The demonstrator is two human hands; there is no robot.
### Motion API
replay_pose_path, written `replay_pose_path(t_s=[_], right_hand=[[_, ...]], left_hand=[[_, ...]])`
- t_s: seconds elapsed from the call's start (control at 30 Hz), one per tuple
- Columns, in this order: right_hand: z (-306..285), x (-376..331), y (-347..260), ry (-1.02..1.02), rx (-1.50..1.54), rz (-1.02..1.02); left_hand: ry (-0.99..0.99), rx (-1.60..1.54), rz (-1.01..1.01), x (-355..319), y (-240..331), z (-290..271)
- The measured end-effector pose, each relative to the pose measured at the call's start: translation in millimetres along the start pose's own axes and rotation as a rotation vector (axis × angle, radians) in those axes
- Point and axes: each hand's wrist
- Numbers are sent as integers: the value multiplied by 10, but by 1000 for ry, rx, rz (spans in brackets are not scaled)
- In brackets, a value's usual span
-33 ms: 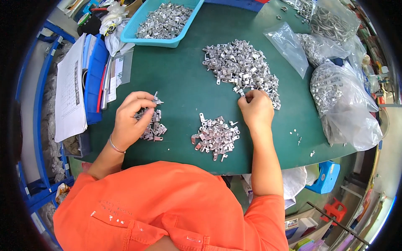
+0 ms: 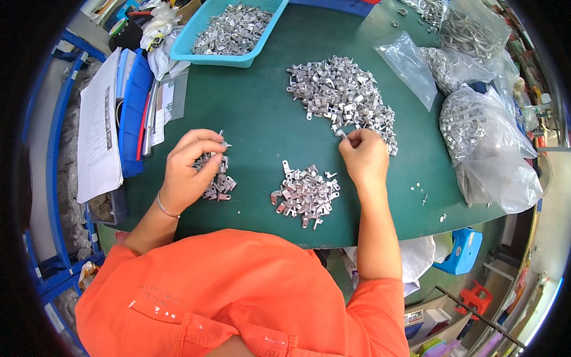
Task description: The person sorts small metallic hardware pieces on a green workbench. They pick up individual items from a large pile, inspect them, and place them into smaller, separate piles. The person occasionally moves the piles to reorganize the workspace.
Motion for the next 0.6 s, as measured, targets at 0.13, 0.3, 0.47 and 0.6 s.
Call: replay_pose_path(t_s=[0.13,0.3,0.47,0.6], right_hand=[[-93,-264,-50,-51,510,42],[-90,-671,-317,-87,667,-321],[-62,-823,-394,-155,784,-318],[-35,-854,-376,-271,1015,-160]], left_hand=[[-180,-392,-180,92,187,262],[-382,-926,-533,192,354,586],[-361,-1060,-556,199,387,636],[-433,-1016,-645,211,381,575]])
Point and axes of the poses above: each hand's wrist, its own x-axis towards the middle knuckle, its own z-axis out of the palm, y = z × x, and after that the axes turned 3 degrees about -y, right-handed
